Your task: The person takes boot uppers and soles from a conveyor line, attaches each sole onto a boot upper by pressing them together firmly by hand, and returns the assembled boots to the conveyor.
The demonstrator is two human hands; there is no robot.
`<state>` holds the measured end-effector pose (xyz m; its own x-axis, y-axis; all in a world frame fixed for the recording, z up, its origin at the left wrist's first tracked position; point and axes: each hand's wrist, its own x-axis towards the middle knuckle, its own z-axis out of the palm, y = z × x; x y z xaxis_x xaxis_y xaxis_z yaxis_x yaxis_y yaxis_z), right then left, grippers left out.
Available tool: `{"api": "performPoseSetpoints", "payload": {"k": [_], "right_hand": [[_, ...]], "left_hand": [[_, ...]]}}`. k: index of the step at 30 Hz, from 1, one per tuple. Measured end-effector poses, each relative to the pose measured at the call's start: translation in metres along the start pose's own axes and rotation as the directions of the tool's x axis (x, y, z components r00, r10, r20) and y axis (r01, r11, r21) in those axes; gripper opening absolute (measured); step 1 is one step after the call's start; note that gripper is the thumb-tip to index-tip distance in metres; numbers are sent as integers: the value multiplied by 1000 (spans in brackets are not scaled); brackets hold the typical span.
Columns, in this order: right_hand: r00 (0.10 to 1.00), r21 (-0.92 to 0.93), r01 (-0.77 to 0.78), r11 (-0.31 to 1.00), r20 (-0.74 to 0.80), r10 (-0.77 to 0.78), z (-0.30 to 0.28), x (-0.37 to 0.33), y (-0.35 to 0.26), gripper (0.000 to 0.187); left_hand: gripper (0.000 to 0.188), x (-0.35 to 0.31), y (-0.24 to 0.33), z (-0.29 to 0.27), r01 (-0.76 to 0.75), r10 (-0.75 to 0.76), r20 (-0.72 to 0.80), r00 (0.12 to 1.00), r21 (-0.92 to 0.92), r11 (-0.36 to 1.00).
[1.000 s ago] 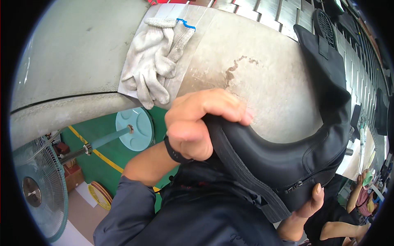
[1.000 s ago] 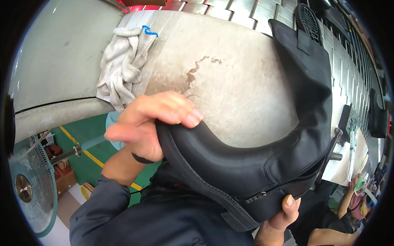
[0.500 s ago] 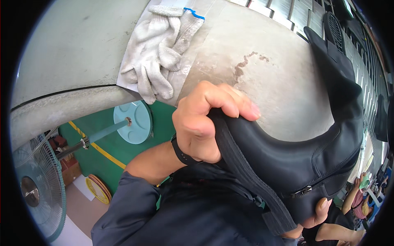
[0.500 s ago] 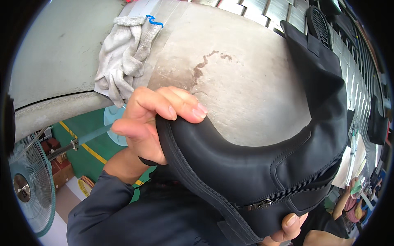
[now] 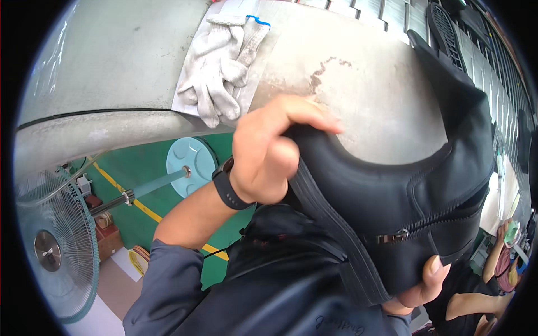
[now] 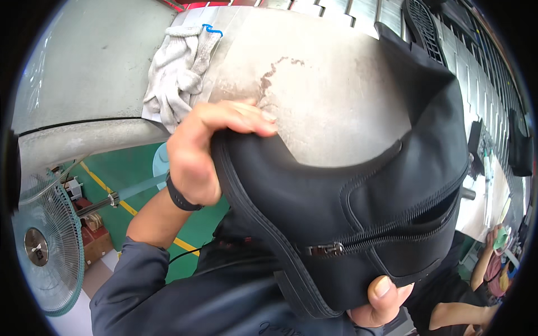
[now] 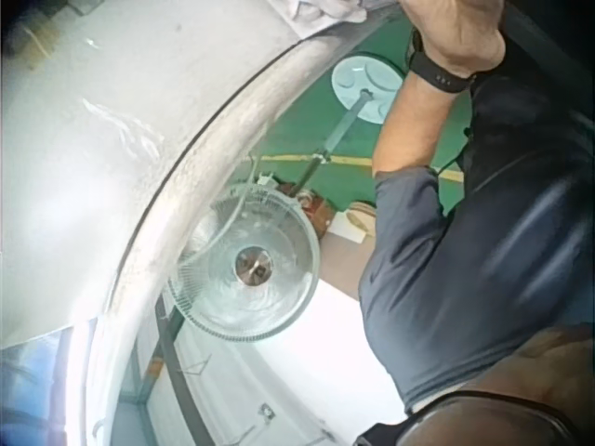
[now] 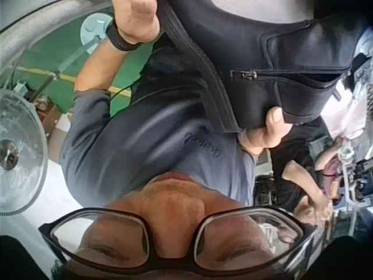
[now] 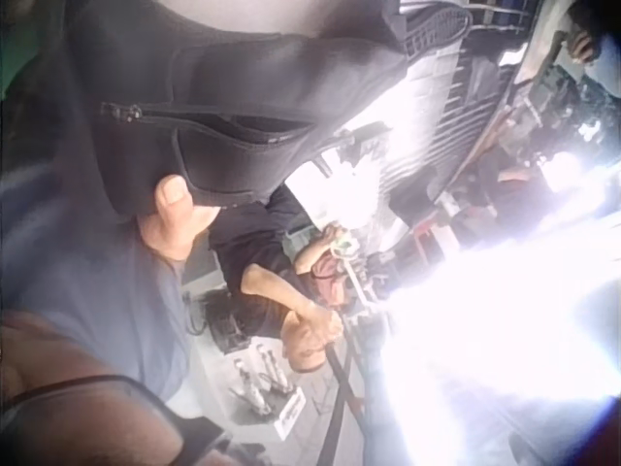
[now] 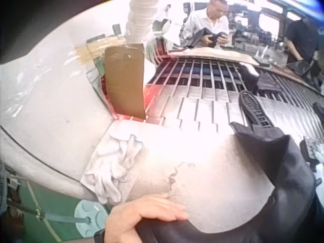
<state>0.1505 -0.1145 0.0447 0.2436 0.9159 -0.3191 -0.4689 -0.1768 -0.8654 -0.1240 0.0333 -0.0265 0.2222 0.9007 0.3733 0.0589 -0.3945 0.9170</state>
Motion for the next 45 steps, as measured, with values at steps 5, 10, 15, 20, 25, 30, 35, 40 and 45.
{"api": "performPoseSetpoints", "payload": {"k": [5,10,15,20,25,30,35,40,45], "right_hand": [[997,-78,-62,995,36,65,-32,-7,4,75],[994,-230,-74,970,63,91,-32,-16,18,81],[985,-461,78,884,172,3,-27,-13,17,87],[851,-720,506,475,508,-136,-17,-10,-13,93],[566,-590,804,73,722,-397,-81,10,93,86],[584,-581,807,109,754,-301,-79,26,155,77],[708,-673,706,222,654,-267,-84,17,157,70],[773,-739,632,233,581,-255,-101,8,158,70],[732,-707,680,194,642,-228,-110,6,161,76]], "left_hand": [[94,9,11,3,-145,140,45,989,127,981],[76,6,18,3,-15,10,65,998,80,997],[51,5,16,15,-32,32,8,999,12,999],[86,16,26,40,33,-70,-220,973,-169,985],[125,37,33,56,139,-137,30,990,-81,987],[141,22,-7,57,44,-56,90,994,124,991],[129,37,-9,61,-194,158,232,960,145,970],[89,43,-1,59,-251,199,227,953,228,941],[81,45,-10,55,-329,257,313,914,205,922]]}}
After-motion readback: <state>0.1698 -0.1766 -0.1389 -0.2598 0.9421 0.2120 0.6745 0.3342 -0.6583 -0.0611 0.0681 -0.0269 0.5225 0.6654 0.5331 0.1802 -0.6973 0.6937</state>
